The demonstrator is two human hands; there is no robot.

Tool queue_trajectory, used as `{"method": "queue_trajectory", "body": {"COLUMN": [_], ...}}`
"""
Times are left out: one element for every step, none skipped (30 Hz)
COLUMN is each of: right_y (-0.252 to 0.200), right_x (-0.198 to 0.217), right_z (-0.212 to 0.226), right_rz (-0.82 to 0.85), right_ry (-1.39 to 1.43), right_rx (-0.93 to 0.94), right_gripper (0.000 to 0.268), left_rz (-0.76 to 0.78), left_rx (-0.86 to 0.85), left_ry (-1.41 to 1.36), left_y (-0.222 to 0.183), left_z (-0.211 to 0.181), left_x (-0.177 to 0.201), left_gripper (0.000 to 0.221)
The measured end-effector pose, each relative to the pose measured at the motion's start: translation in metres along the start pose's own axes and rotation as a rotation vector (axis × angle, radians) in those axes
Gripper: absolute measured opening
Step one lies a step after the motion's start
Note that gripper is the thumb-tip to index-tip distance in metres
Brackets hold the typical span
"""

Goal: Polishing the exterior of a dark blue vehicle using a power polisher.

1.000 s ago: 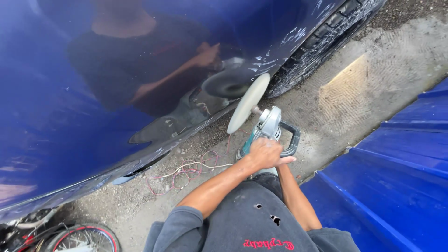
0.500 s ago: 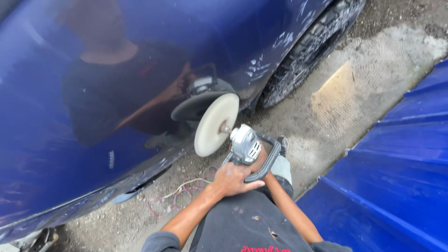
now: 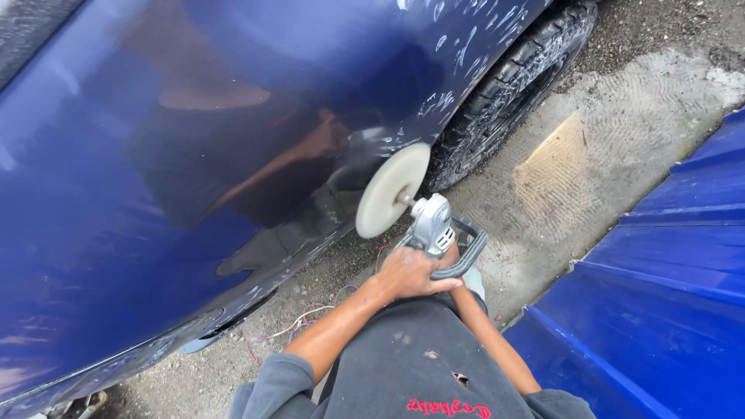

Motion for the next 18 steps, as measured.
{"method": "queue_trajectory", "body": {"right_y": [-0.002, 0.001, 0.003, -0.002, -0.005, 0.001, 0.0, -0.004, -0.009, -0.011, -0.014, -0.02, -0.021, -0.023, -0.026, -0.049, -0.038, -0.008], "right_x": [0.009, 0.018, 0.027, 0.034, 0.041, 0.045, 0.064, 0.083, 0.102, 0.133, 0.163, 0.191, 0.185, 0.18, 0.174, 0.12, 0.069, 0.02], "right_z": [-0.007, -0.013, -0.019, -0.024, -0.03, -0.039, -0.057, -0.076, -0.094, -0.128, -0.162, -0.198, -0.196, -0.193, -0.191, -0.155, -0.116, -0.07], "right_rz": [0.003, 0.008, 0.012, 0.017, 0.021, 0.024, 0.023, 0.057, 0.091, 0.097, 0.103, 0.108, 0.114, 0.156, 0.197, 0.193, -0.07, -0.337], "right_ry": [0.062, 0.123, 0.184, 0.245, 0.306, 0.367, 0.368, 0.296, 0.224, 0.223, 0.156, 0.091, 0.092, 0.231, 0.37, 0.372, 0.586, 0.792], "right_rx": [-0.026, -0.048, -0.07, -0.096, -0.123, -0.145, -0.147, -0.194, -0.242, -0.244, -0.272, -0.303, -0.307, -0.265, -0.222, -0.219, -0.072, 0.089], "right_gripper": [0.053, 0.051, 0.05, 0.049, 0.05, 0.051, 0.051, 0.053, 0.055, 0.055, 0.052, 0.05, 0.05, 0.052, 0.054, 0.054, 0.058, 0.066], "left_rz": [0.004, -0.009, -0.023, -0.022, -0.016, -0.01, -0.009, 0.011, 0.031, 0.026, 0.012, 0.002, 0.0, -0.02, -0.04, -0.037, -0.062, -0.087], "left_rx": [0.005, 0.01, 0.015, 0.021, 0.056, 0.086, 0.088, 0.11, 0.133, 0.137, 0.137, 0.139, 0.145, 0.136, 0.127, 0.124, 0.12, 0.111], "left_ry": [-0.004, -0.011, -0.018, -0.022, -0.033, -0.041, -0.042, -0.028, -0.014, -0.014, -0.007, 0.0, -0.001, 0.002, 0.005, 0.007, 0.0, -0.006], "left_y": [0.011, 0.024, 0.037, 0.046, 0.055, 0.065, 0.074, 0.083, 0.091, 0.097, 0.102, 0.105, 0.1, 0.095, 0.089, 0.078, 0.066, 0.055], "left_z": [-0.002, -0.004, -0.005, -0.009, -0.013, -0.015, -0.016, -0.017, -0.019, -0.019, -0.02, -0.021, -0.019, -0.019, -0.019, -0.02, -0.022, -0.024], "left_x": [-0.003, -0.003, -0.004, -0.012, -0.02, -0.026, -0.034, -0.042, -0.051, -0.054, -0.058, -0.062, -0.061, -0.061, -0.061, -0.052, -0.043, -0.034], "left_gripper": [0.067, 0.069, 0.072, 0.072, 0.074, 0.076, 0.076, 0.078, 0.08, 0.08, 0.079, 0.078, 0.078, 0.078, 0.078, 0.078, 0.079, 0.08]}}
Point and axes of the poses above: each hand's wrist, its own y-axis towards the middle knuckle, its own x-axis out of the back of the hand, z = x × y, the point moved 1 cm from there along y, towards the middle knuckle, and after that the axes turned 2 degrees about -z, right-handed, at the moved point
